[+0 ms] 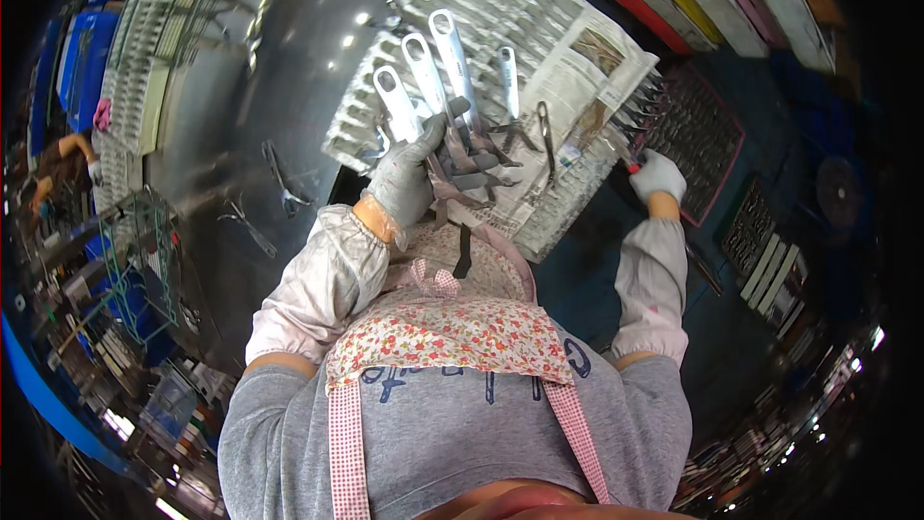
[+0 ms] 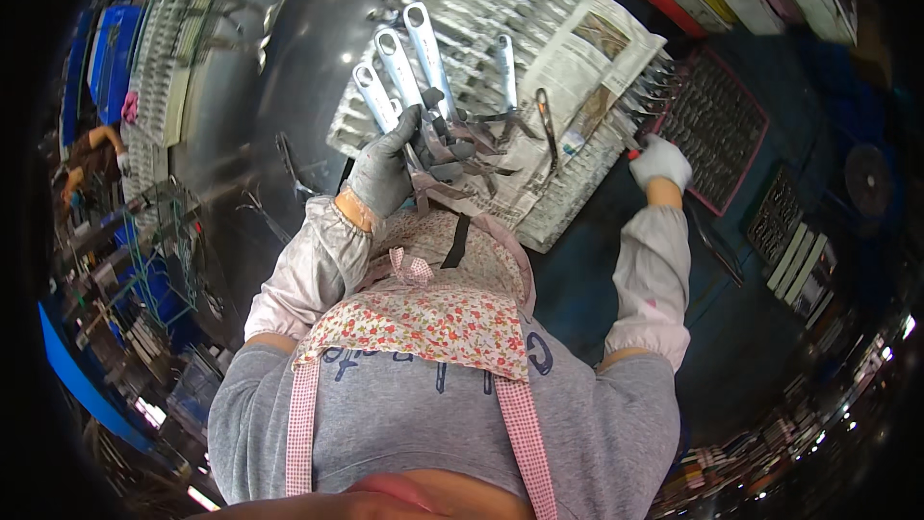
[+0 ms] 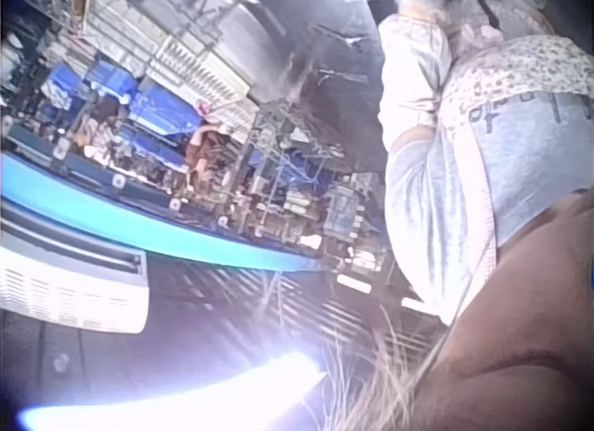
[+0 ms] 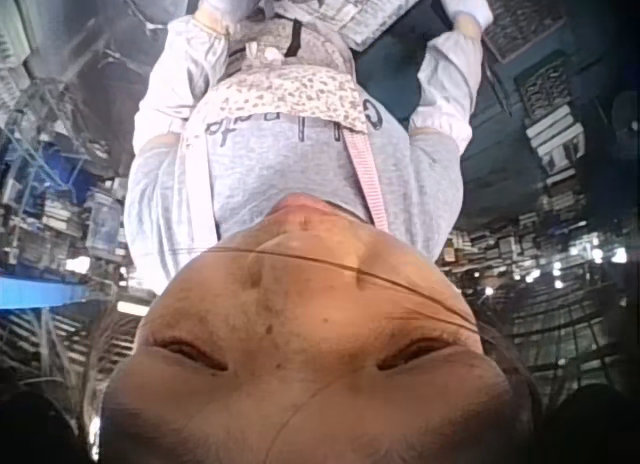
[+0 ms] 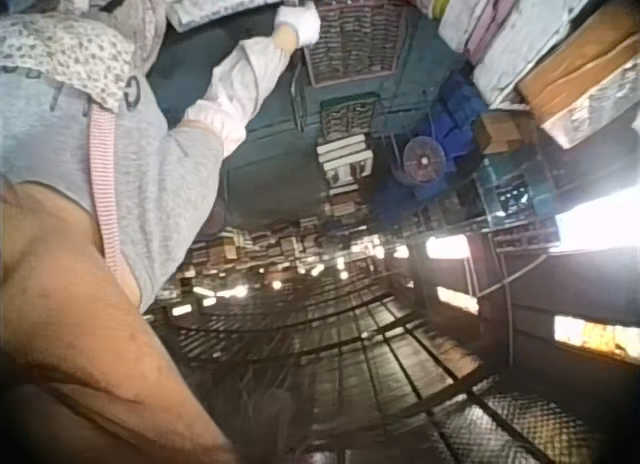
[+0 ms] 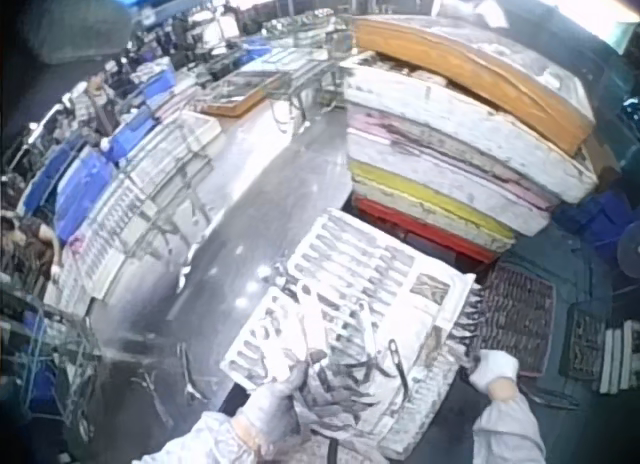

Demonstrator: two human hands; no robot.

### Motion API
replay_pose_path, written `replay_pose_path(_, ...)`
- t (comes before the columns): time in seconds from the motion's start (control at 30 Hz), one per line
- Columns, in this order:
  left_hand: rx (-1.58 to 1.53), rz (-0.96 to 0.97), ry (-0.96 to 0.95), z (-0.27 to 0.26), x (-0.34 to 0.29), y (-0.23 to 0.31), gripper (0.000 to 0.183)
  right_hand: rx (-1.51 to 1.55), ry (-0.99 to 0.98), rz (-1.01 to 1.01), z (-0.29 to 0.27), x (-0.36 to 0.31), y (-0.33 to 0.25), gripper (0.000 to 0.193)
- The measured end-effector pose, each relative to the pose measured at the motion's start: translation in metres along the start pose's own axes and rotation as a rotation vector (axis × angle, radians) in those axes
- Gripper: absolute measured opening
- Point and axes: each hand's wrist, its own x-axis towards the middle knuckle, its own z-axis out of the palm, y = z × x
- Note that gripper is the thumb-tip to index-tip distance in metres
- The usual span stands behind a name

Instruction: The person inspects metal parts, marking specific points on them with a red marker, then sorts them into crates.

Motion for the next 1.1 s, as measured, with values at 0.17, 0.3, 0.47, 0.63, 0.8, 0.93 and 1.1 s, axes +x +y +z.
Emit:
replay_pose_path(0.17, -0.080, 0.006, 0.011, -0.017, -0.047, 0.021, 0.052, 0.837, 0.229, -0.323, -0.016, -0.088, -0.098, 0.052)
replay_pose_path(0.3, -0.038, 0.001, -0.030, -0.024, -0.087, 0.036, 0.054, 1.062, -0.049, -0.728, -0.022, -0.147, -0.189, 0.051)
replay_pose_path(0.47, 0.036, 0.028, 0.085, -0.037, -0.132, 0.056, 0.056, 0.998, -0.023, -0.838, -0.030, -0.175, -0.254, 0.043)
replay_pose_path(0.63, 0.054, 0.116, 0.093, -0.046, -0.162, 0.066, 0.057, 1.033, 0.090, -0.868, -0.041, -0.183, -0.277, 0.034)
replay_pose_path(0.8, -0.009, 0.186, 0.067, -0.057, -0.172, 0.068, 0.057, 1.694, -0.556, -0.909, -0.067, -0.190, -0.280, 0.037)
replay_pose_path(0.93, 0.026, 0.231, 0.108, -0.064, -0.177, 0.066, 0.057, 1.710, -0.688, -0.951, -0.080, -0.212, -0.290, 0.037)
replay_pose_path(1.1, 0.048, 0.231, 0.092, -0.066, -0.188, 0.065, 0.053, 1.518, -0.725, -0.928, -0.092, -0.241, -0.303, 0.040)
